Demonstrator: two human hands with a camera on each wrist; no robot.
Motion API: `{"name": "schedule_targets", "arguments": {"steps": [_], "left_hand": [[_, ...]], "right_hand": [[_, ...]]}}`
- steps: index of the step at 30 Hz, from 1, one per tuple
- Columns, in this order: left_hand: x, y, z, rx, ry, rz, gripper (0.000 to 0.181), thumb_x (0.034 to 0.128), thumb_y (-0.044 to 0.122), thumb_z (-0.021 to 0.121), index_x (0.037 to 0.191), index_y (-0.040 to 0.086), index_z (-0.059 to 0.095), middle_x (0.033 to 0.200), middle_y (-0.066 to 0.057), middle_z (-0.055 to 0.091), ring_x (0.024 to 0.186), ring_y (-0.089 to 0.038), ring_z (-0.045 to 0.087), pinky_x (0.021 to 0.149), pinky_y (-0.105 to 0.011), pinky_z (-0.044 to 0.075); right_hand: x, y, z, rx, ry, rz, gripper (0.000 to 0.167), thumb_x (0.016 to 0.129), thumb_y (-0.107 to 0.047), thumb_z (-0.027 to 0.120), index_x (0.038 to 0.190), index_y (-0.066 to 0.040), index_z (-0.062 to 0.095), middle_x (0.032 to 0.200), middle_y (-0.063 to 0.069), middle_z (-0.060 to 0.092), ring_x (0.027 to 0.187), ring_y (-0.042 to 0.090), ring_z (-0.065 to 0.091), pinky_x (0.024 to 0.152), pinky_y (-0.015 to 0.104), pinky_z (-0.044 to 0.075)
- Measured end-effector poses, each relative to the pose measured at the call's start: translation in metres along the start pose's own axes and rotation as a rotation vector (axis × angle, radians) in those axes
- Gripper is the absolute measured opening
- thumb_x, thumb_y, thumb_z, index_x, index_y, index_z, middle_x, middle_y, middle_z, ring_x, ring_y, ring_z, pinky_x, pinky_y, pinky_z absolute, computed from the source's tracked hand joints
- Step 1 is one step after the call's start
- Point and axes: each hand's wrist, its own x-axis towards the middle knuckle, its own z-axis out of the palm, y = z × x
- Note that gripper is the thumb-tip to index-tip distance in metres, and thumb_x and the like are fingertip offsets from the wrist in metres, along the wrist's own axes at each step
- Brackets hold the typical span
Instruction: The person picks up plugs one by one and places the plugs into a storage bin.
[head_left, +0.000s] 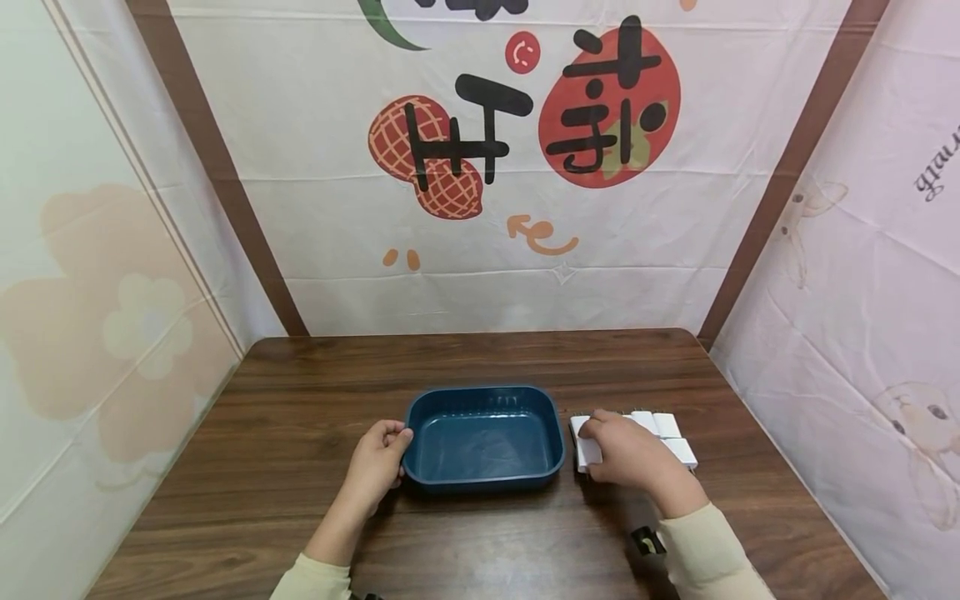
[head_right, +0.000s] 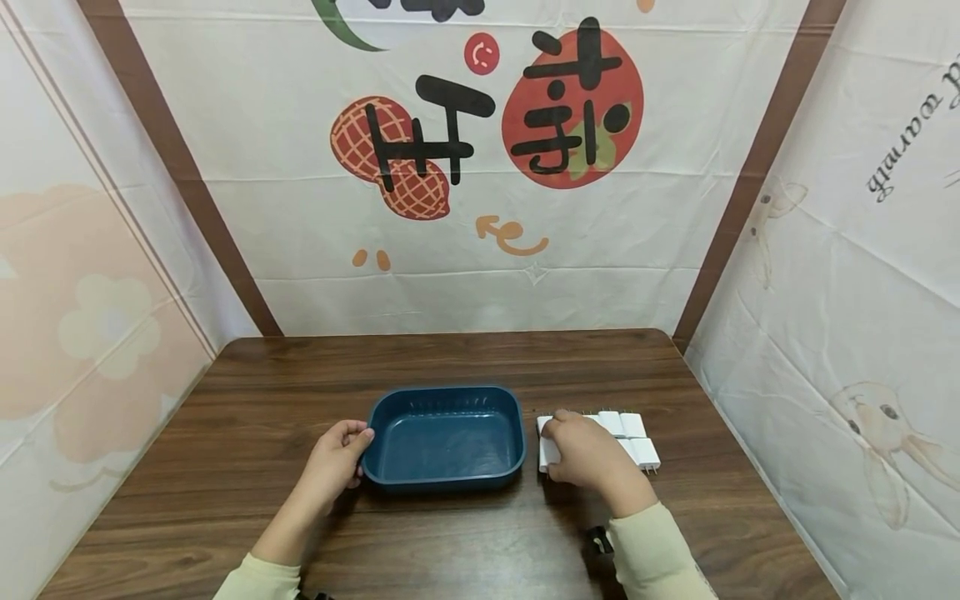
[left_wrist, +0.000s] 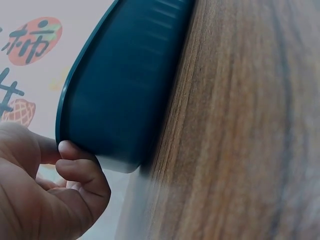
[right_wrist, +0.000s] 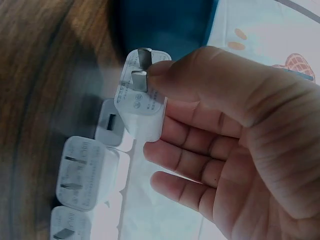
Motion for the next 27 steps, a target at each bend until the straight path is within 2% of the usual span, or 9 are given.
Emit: {"name": "schedule_targets", "arguments": {"steps": [11,17,23,27], "left_hand": [[0.003,-0.003,0.0,-0.054,-0.022,-0.028,0.024,0.1078,0.023,0.052,0.118,0.001,0.054,0.078,-0.007,0.052,0.062,-0.017,0.051,0.049,-0.024,0.042],[0.003,-0.004,-0.001,-0.073,-0.03,-0.026,0.025,0.1076,0.024,0.053,0.118,0.001,0.054,0.079,-0.007,0.051,0.062,-0.017,0.05,0.049,-0.023,0.041],[0.005,-0.007,-0.004,-0.096,-0.068,-0.033,0.028,0.1082,0.026,0.052,0.12,0.0,0.052,0.08,-0.005,0.05,0.063,-0.016,0.049,0.049,-0.023,0.041],[0.006,-0.009,-0.005,-0.119,-0.085,-0.04,0.03,0.1081,0.027,0.052,0.121,0.0,0.051,0.079,-0.003,0.048,0.063,-0.015,0.048,0.048,-0.022,0.04]], "right_hand": [[-0.001,-0.001,-0.01,0.039,0.034,0.001,0.043,0.078,-0.025,0.083,0.114,-0.006,0.07,0.108,0.003,0.063,0.084,0.013,0.058,0.077,0.037,0.054],[0.001,-0.007,-0.015,0.06,0.049,-0.001,0.043,0.08,-0.027,0.083,0.116,-0.008,0.07,0.107,0.001,0.063,0.083,0.011,0.056,0.072,0.033,0.053],[0.002,-0.013,-0.018,0.069,0.07,-0.034,0.042,0.079,-0.024,0.083,0.116,-0.009,0.07,0.101,0.0,0.06,0.078,0.009,0.054,0.066,0.028,0.049],[0.003,-0.015,-0.02,0.061,0.072,-0.045,0.044,0.079,-0.023,0.082,0.118,-0.008,0.07,0.102,0.0,0.06,0.078,0.01,0.054,0.066,0.028,0.049]]}}
